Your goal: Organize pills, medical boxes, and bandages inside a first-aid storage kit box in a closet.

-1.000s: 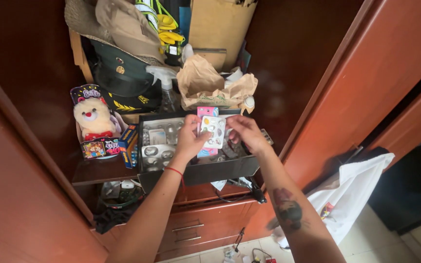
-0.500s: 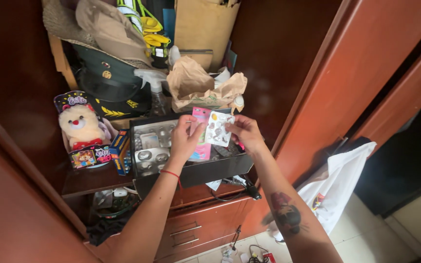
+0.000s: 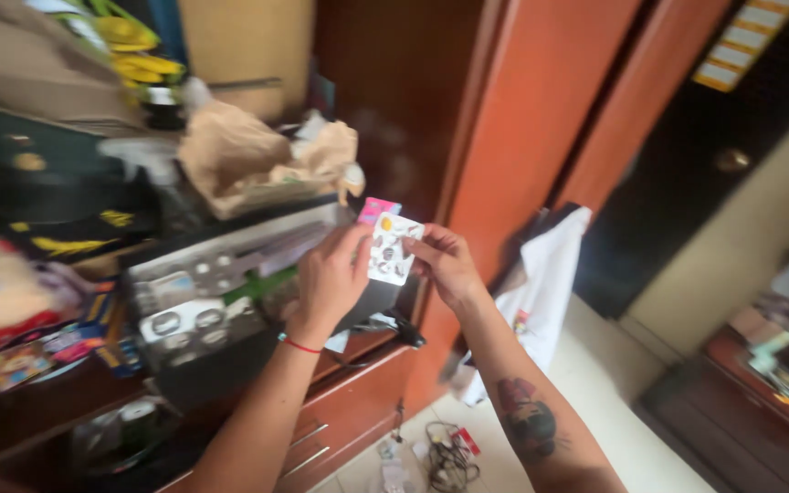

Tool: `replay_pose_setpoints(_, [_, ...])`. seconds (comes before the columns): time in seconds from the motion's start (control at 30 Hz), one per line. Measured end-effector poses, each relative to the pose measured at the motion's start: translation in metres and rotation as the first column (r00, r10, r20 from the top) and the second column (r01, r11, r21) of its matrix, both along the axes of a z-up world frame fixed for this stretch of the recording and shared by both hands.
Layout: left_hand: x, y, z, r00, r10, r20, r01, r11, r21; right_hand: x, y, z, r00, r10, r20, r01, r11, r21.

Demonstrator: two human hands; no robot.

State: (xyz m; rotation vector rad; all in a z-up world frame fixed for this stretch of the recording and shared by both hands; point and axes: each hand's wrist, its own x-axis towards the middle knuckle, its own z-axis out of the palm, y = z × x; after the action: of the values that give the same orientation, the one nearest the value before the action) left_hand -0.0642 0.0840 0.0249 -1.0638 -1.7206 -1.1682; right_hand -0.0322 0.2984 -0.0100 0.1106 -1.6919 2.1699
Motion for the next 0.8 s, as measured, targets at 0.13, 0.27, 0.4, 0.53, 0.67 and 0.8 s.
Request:
replay_pose_setpoints(0.13, [0.025, 0.055, 0.001, 0.984, -0.176, 0.04, 0.175, 0.984, 0.023, 0.044, 0.044, -0.005, 0.994, -0.106, -0.031, 0.105, 0.994, -0.035])
replay_pose_setpoints(0.27, [0.039, 0.112, -0.016, 0.938, -0.329, 0.112, 0.325, 0.944, 0.049, 0.085, 0.097, -0.028, 0.966, -0.25, 0.058, 0.254, 0.965, -0.061])
replay_pose_setpoints(0.4, [0.04, 0.152, -0.04, 0.908, -0.378, 0.182, 0.37, 0.926, 0.077, 0.113, 0.139, -0.056, 0.874, -0.456, 0.166, 0.455, 0.889, 0.045])
replay_pose_setpoints(0.53, [0.038, 0.162, -0.046, 0.891, -0.407, 0.201, 0.395, 0.913, 0.099, 0.129, 0.149, -0.062, 0.808, -0.569, 0.154, 0.565, 0.822, 0.073])
replay_pose_setpoints(0.67, [0.038, 0.157, -0.043, 0.867, -0.453, 0.207, 0.43, 0.891, 0.146, 0.123, 0.115, -0.038, 0.869, -0.464, 0.173, 0.462, 0.885, 0.051])
replay_pose_setpoints(0.8, [0.037, 0.13, -0.034, 0.868, -0.448, 0.215, 0.413, 0.891, 0.187, 0.099, 0.074, -0.022, 0.953, -0.291, 0.09, 0.279, 0.952, 0.124])
